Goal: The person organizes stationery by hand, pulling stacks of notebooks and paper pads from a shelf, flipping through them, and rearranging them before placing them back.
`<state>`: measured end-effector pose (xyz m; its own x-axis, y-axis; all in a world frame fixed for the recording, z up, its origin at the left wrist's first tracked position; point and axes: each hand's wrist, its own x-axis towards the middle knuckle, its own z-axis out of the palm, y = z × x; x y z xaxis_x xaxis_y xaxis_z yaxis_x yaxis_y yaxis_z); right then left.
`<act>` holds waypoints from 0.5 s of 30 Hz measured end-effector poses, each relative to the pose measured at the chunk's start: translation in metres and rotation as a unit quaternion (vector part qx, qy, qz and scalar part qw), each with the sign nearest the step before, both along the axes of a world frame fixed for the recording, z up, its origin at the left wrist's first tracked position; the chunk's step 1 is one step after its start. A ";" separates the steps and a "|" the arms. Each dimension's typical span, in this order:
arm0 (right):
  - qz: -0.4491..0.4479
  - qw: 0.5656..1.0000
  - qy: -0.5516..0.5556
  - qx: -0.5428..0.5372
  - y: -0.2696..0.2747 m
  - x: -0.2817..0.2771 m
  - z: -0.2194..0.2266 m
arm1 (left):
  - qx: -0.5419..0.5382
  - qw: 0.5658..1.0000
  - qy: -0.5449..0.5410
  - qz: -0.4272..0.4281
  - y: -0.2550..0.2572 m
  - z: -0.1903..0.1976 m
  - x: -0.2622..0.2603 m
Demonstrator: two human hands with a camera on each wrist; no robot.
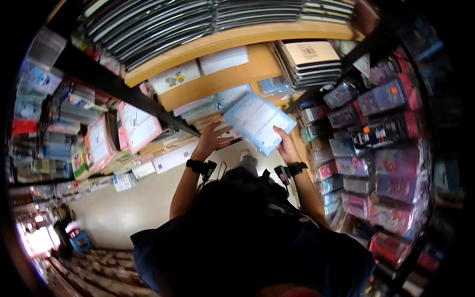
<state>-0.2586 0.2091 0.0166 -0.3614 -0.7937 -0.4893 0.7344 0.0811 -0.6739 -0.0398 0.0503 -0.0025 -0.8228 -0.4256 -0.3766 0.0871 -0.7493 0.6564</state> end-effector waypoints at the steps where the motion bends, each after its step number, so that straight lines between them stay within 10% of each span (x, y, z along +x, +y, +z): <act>1: 0.011 1.000 -0.011 -0.004 -0.016 -0.009 -0.009 | 0.002 1.000 0.004 0.025 0.005 -0.002 0.000; 8: 0.031 0.979 -0.166 -0.115 -0.090 -0.030 -0.038 | -0.032 0.982 -0.044 0.183 0.082 -0.003 0.009; 15: 0.088 0.986 -0.144 0.001 -0.158 -0.009 -0.099 | 0.003 0.880 -0.202 0.430 0.184 -0.004 0.054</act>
